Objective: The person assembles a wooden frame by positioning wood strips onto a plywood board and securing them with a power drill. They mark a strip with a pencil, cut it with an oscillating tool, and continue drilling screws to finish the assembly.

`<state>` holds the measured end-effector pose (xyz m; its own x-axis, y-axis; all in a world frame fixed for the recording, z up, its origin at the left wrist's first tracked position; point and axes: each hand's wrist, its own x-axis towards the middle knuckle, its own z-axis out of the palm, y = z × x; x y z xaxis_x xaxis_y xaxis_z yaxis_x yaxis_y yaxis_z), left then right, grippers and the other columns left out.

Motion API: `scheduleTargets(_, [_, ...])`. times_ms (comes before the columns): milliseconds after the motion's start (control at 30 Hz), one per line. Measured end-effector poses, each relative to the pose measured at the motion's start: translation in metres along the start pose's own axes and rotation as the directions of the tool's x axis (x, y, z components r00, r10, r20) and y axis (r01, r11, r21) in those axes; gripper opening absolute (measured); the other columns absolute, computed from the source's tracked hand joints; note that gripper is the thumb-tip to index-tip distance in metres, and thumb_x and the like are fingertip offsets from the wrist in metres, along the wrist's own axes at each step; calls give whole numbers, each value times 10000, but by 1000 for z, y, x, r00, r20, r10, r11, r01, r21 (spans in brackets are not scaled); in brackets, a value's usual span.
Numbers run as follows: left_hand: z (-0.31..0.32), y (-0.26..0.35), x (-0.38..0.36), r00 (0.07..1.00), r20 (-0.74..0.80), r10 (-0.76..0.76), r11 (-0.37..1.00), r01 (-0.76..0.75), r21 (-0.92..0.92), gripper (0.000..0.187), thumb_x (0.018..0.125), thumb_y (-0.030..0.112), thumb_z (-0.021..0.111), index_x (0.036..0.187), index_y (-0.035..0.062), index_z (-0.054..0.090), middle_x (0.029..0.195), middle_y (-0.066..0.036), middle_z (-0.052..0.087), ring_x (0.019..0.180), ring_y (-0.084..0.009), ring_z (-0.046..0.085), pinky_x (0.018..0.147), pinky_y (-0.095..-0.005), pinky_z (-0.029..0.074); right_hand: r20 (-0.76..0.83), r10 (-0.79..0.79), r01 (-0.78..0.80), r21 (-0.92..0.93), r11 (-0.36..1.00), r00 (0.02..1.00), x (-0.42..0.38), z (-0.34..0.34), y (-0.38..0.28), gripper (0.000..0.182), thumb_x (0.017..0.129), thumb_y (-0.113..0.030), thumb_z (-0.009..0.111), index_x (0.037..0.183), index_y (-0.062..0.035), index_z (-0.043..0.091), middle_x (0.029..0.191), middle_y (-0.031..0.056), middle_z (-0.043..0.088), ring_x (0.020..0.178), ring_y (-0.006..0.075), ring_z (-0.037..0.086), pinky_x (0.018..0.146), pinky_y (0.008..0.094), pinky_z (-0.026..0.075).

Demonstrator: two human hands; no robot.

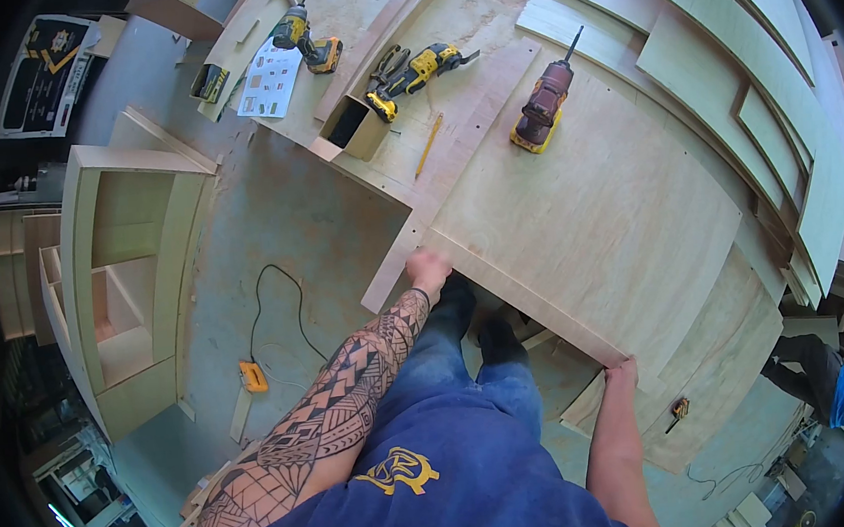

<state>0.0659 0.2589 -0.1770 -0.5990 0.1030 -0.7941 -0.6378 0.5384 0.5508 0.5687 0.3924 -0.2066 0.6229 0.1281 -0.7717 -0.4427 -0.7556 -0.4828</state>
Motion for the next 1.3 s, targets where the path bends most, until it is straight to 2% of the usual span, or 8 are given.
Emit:
scheduleTargets(300, [-6, -5, 7, 999, 20, -34, 999, 35, -38, 117, 950, 18, 741, 991, -11, 636, 874, -157, 715, 761, -230, 759, 620, -347, 659, 124, 82, -92, 77, 993, 989, 34, -9, 2, 539, 1075, -391, 521, 1499, -60, 527, 1499, 162, 624, 1259, 422, 680, 997, 611, 599])
scheduleTargets(433, [-40, 78, -6, 949, 315, 3, 904, -137, 404, 182, 972, 128, 716, 838, 6, 736, 753, -136, 742, 755, -225, 769, 631, -359, 632, 134, 84, -91, 41, 995, 987, 28, -15, -4, 574, 1073, -429, 500, 1518, -67, 517, 1516, 156, 613, 1315, 415, 646, 1044, 617, 569])
scheduleTargets(533, [-72, 160, 68, 673, 172, 719, 535, -695, 481, 139, 965, 178, 696, 936, 52, 748, 832, -174, 757, 753, -302, 749, 731, -450, 596, 268, 141, -157, 42, 987, 953, 18, -23, -6, 609, 1070, -459, 506, 1543, -74, 502, 1559, 156, 577, 1345, 410, 619, 1087, 640, 522])
scheduleTargets(733, [-61, 278, 168, 318, 450, 835, -2, -815, 580, 148, 1007, 168, 628, 1076, 58, 701, 1073, -206, 724, 979, -408, 742, 823, -513, 599, -482, -347, 172, -371, 913, 804, -125, 3, 44, 653, 998, -299, 693, 1518, 27, 470, 1557, 257, 490, 1363, 357, 569, 1048, 437, 500])
scheduleTargets(800, [-44, 264, 195, 426, 564, 707, -91, -736, 670, 149, 1019, 163, 591, 1080, 68, 689, 1078, -205, 711, 990, -417, 742, 824, -530, 601, 27, -859, 628, -694, 352, 511, -142, -4, 80, 623, 995, -173, 703, 1523, 44, 453, 1492, 214, 514, 1191, 290, 610, 961, 354, 489])
scheduleTargets(1100, [-12, 225, 211, 517, 607, 604, -263, -590, 764, 123, 1055, 161, 533, 1093, 97, 631, 1059, -129, 661, 975, -343, 746, 773, -495, 619, 874, -257, 751, -165, 639, 411, -300, 115, 175, 315, 1013, -126, 727, 1297, -3, 669, 1140, 87, 720, 948, 150, 698, 827, 313, 566])
scheduleTargets(1233, [10, 210, 116, 41, 856, 515, -105, -988, 110, 174, 1013, 123, 661, 1176, 71, 693, 1053, -150, 743, 931, -378, 734, 803, -454, 605, 867, -423, 875, -29, 484, 262, -360, 184, 141, 308, 981, -85, 726, 1267, 17, 675, 1167, 155, 702, 967, 262, 722, 855, 355, 578])
scheduleTargets(1300, [21, 205, 42, -40, 954, 297, 54, -997, -58, 189, 994, 108, 718, 1176, 55, 713, 981, -131, 761, 874, -304, 759, 787, -406, 612, 804, -584, 972, 210, 108, -109, -368, 207, 125, 331, 967, -55, 720, 1286, 24, 679, 1202, 206, 684, 995, 343, 720, 866, 393, 583])
